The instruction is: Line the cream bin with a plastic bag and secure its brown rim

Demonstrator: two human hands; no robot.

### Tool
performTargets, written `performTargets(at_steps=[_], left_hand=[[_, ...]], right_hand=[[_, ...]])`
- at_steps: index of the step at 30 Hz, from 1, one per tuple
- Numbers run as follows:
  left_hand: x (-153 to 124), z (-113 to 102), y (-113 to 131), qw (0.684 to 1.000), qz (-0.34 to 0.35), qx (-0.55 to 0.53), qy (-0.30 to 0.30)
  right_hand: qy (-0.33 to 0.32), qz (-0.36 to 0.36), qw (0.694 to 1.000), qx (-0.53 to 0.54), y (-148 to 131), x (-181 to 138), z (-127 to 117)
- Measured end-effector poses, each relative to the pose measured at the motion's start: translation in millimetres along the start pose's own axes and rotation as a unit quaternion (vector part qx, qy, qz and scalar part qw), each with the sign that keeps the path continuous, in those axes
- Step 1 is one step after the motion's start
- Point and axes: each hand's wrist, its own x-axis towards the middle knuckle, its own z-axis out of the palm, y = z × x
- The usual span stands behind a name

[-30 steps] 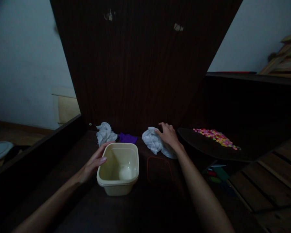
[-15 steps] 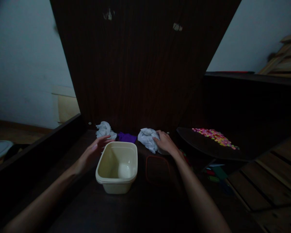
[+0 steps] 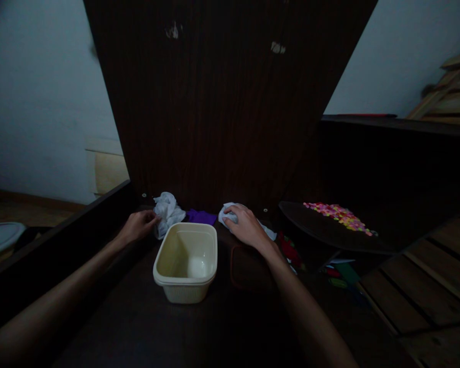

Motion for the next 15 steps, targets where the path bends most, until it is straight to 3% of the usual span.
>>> performTargets(at_steps=[8, 12, 15], left_hand=[[30.4, -13.5, 29.6, 0.973, -0.031, -0.219, 0.069], [41.2, -14.3, 60.7, 0.937, -0.027, -0.335, 0.096], [41.4, -12.8, 88.0, 0.913, -0.013, -0.398, 0.084]], right_hand=[[0.007, -0.046, 0.991, 0.128, -21.4, 28.9, 1.0], [-0.036, -0.055, 0.98, 0.19, -38.8, 52.2, 12.5], [-0.088, -0.044, 0.958, 0.268, -50.8, 69.4, 28.2]])
